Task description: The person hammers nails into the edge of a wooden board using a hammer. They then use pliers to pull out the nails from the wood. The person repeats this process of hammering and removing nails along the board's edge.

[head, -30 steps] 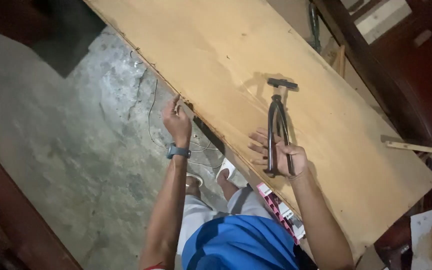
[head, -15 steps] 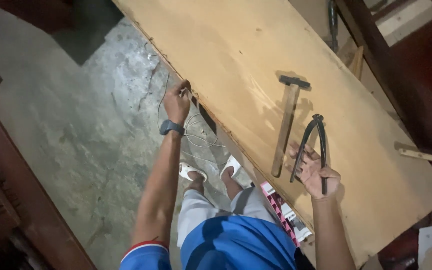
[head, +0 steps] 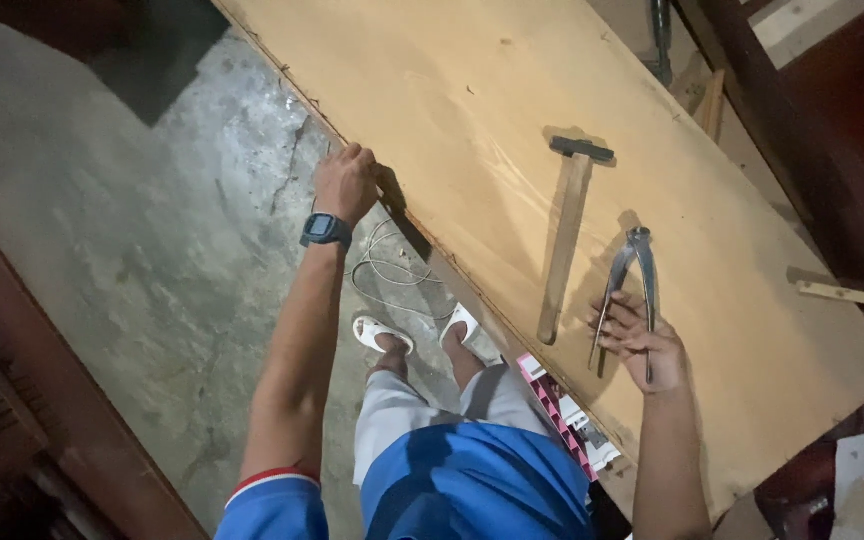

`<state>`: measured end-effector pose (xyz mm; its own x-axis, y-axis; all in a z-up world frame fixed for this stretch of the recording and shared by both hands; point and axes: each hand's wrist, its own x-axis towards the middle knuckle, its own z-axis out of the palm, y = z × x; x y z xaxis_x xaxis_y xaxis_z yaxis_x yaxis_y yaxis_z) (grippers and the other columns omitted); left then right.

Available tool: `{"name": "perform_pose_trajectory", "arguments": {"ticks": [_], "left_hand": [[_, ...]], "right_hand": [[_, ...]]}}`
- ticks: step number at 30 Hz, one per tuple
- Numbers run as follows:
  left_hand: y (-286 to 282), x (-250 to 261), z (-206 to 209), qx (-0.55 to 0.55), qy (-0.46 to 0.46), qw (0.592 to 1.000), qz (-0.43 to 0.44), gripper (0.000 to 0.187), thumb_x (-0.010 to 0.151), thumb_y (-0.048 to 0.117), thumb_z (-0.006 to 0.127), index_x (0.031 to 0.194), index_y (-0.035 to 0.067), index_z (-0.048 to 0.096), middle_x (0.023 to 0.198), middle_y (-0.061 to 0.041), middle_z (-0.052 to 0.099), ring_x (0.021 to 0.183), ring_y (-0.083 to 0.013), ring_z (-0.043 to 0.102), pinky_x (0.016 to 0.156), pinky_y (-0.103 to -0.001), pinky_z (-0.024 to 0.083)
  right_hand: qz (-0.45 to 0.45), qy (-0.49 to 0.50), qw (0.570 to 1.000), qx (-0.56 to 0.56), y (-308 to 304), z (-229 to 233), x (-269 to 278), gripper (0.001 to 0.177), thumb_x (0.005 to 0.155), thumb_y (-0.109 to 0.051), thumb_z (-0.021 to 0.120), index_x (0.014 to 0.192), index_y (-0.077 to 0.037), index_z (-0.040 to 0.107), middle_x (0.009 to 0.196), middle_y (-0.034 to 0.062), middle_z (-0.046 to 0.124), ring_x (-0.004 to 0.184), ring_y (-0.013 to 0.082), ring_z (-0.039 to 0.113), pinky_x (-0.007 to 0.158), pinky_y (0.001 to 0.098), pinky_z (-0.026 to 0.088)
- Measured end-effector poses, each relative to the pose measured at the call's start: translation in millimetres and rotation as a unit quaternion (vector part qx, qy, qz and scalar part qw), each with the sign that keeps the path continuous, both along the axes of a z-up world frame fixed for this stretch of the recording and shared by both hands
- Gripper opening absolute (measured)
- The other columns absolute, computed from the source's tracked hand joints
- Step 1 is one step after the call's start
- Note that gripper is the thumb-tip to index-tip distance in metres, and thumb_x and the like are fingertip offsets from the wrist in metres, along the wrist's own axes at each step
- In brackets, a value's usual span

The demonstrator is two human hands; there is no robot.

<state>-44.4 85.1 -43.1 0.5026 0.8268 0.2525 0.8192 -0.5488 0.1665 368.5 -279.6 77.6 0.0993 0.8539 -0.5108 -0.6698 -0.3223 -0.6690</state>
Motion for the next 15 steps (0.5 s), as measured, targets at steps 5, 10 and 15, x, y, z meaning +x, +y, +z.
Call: {"name": "perform_pose_trajectory", "arguments": {"ticks": [5,10,15], "left_hand": [[4,0,-4,-0.053,0.036,0.998,0.015,0.039,0.062,0.023,0.090,0.093,0.016,0.067,0.096,-0.004,0.065,0.084,-0.0315,0.071,0.076,-0.043,0.057],[-7,11,12,-0.066,0.030,0.996,0.057,0.019,0.077,0.020,0.083,0.089,0.015,0.069,0.095,-0.006,0.066,0.077,-0.0343,0.069,0.069,-0.043,0.055],[-1,9,5,-0.073,0.041,0.991,0.105,0.010,0.086,0.027,0.078,0.089,0.020,0.071,0.096,0.000,0.067,0.082,-0.0279,0.072,0.073,-0.039,0.057]], "right_hand": [[-0.028,-0.197,0.974,-0.107,-21,-15,21,0.064,0.068,0.009,0.053,0.132,0.000,0.056,0.114,0.0197,0.068,0.094,0.0324,0.072,0.074,0.0478,0.064],[-0.134,0.088,0.987,-0.034,-13,29,10,0.064,0.068,-0.003,0.056,0.131,-0.009,0.061,0.119,0.0178,0.065,0.096,0.0332,0.067,0.081,0.0421,0.056],[-0.264,0.331,0.901,0.095,-44,-26,-5,0.080,0.065,0.013,0.042,0.145,0.009,0.049,0.138,0.0351,0.059,0.131,0.0487,0.056,0.111,0.0599,0.044]]}}
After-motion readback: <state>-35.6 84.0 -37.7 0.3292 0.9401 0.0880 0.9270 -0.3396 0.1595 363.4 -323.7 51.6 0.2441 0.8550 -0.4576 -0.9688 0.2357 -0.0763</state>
